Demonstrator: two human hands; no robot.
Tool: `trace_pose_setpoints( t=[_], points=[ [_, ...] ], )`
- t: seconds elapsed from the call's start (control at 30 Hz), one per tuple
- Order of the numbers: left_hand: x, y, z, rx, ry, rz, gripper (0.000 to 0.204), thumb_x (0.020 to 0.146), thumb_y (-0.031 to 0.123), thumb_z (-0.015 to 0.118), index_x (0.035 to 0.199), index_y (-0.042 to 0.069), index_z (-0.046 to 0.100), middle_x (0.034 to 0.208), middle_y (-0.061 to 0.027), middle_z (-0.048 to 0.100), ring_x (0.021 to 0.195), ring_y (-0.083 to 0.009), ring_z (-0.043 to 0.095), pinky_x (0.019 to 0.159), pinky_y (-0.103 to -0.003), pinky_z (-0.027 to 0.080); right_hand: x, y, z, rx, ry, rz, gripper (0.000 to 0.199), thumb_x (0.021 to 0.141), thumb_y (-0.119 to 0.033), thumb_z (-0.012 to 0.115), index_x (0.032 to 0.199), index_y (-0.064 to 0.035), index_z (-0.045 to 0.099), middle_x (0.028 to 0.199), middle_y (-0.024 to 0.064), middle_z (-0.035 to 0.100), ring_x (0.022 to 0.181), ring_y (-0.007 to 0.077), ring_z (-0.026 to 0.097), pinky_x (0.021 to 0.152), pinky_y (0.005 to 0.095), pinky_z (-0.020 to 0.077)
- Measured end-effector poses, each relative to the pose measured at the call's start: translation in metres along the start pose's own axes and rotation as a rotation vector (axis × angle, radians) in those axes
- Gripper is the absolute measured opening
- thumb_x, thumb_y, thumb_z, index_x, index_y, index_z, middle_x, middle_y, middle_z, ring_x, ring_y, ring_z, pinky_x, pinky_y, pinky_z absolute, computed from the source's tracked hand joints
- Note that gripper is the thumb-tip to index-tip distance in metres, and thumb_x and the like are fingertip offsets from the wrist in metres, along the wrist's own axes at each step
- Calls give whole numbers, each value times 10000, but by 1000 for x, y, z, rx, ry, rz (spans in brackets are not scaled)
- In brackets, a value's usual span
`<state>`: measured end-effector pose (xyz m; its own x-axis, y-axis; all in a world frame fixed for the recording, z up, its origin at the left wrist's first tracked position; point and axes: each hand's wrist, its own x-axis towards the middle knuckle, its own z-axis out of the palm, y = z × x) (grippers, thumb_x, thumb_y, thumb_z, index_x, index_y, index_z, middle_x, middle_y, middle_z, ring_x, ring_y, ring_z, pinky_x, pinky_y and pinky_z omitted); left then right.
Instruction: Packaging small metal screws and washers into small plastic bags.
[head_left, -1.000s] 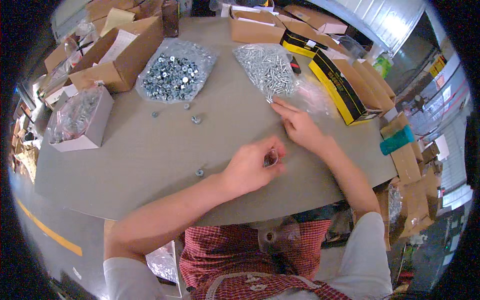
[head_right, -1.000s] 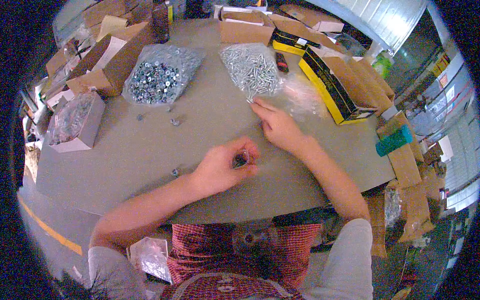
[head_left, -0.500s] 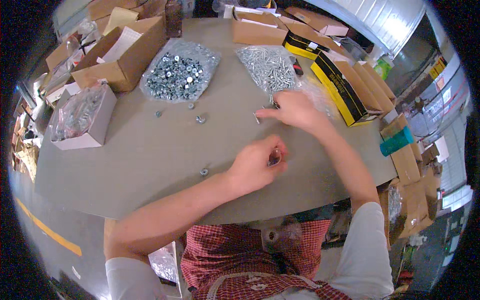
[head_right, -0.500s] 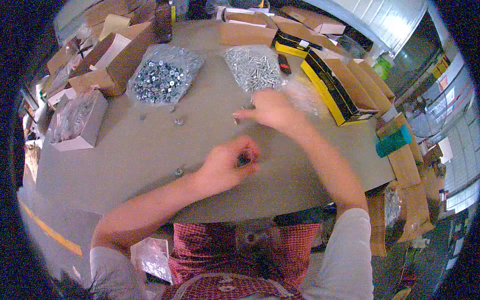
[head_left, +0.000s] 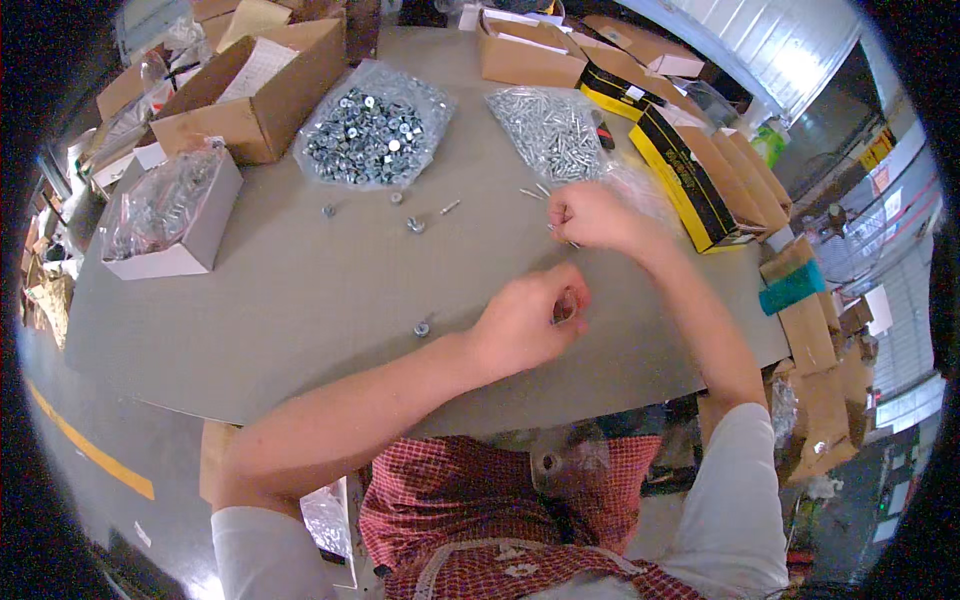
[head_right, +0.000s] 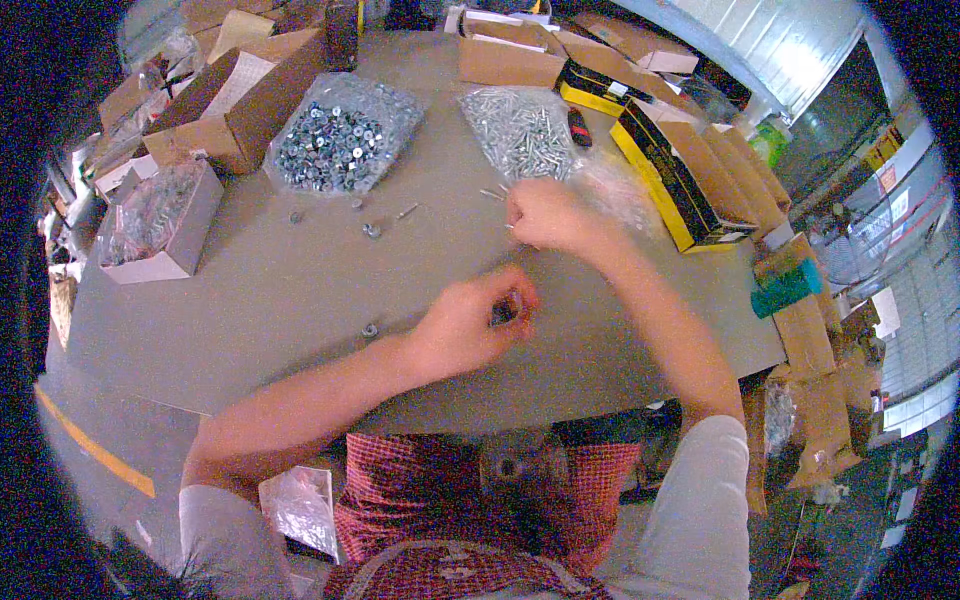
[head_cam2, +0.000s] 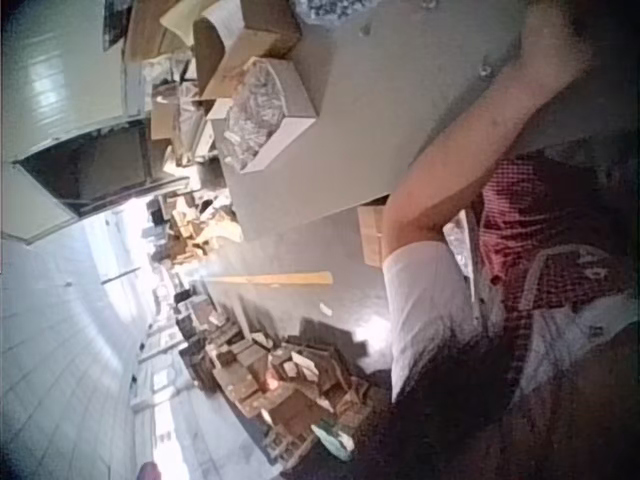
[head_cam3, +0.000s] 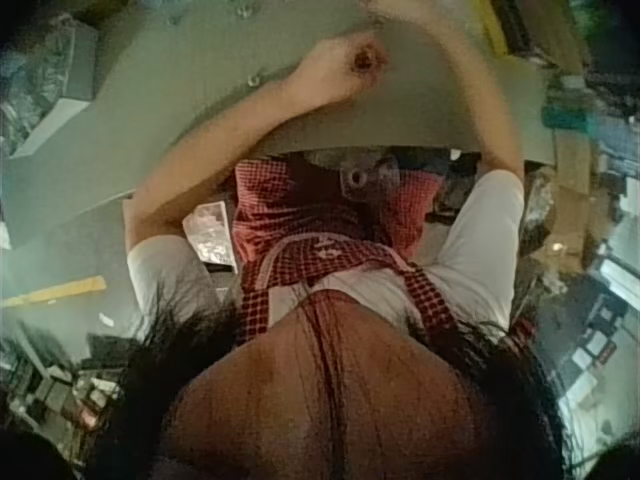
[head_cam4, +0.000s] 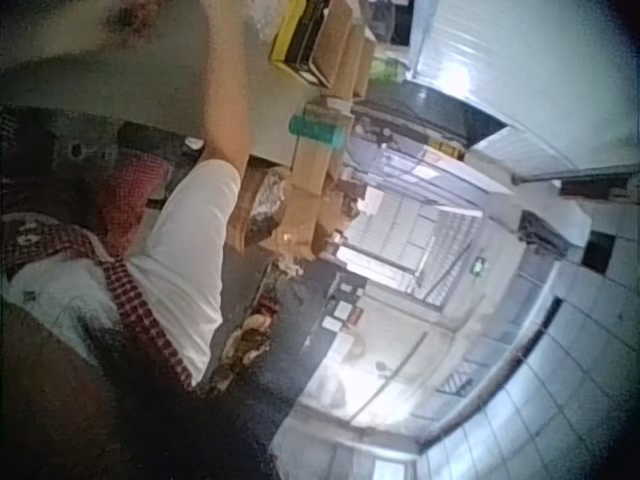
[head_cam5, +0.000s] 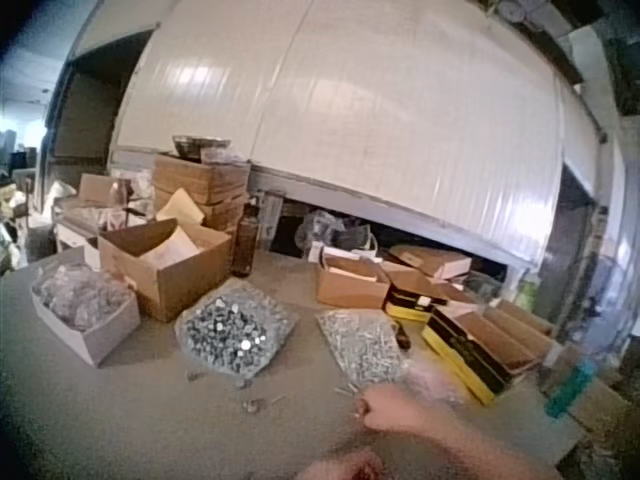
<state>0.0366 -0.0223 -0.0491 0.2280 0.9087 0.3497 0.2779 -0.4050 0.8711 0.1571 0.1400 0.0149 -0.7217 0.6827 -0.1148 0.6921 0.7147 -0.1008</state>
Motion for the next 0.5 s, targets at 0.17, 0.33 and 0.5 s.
trace_pose_setpoints(
  t=[0.17, 0.33, 0.5],
  points=[
    [-1, 2, -1, 4, 25, 19, 222, 785, 77, 721, 972, 66, 602, 836, -93, 671, 786, -224, 679, 737, -358, 537, -15, -18, 12, -306, 100, 21, 206, 698, -180, 697, 841, -33, 690, 860, 186, 690, 815, 366, 673, 753, 479, 536],
    [1, 1, -1, -30, 33, -27, 214, 793, 84, 723, 971, 58, 608, 847, -86, 678, 793, -197, 676, 742, -345, 541, -20, -2, 19, -274, 187, 13, 233, 703, -187, 694, 877, -42, 636, 887, 169, 686, 813, 370, 658, 728, 480, 526],
    [1, -2, -2, -89, 30, -88, 230, 799, 96, 737, 992, 50, 622, 880, -72, 684, 837, -154, 664, 770, -323, 538, -28, 4, 17, 226, 249, 67, 207, 710, -159, 732, 825, -16, 636, 840, 135, 682, 772, 262, 671, 701, 372, 543]
  ],
)
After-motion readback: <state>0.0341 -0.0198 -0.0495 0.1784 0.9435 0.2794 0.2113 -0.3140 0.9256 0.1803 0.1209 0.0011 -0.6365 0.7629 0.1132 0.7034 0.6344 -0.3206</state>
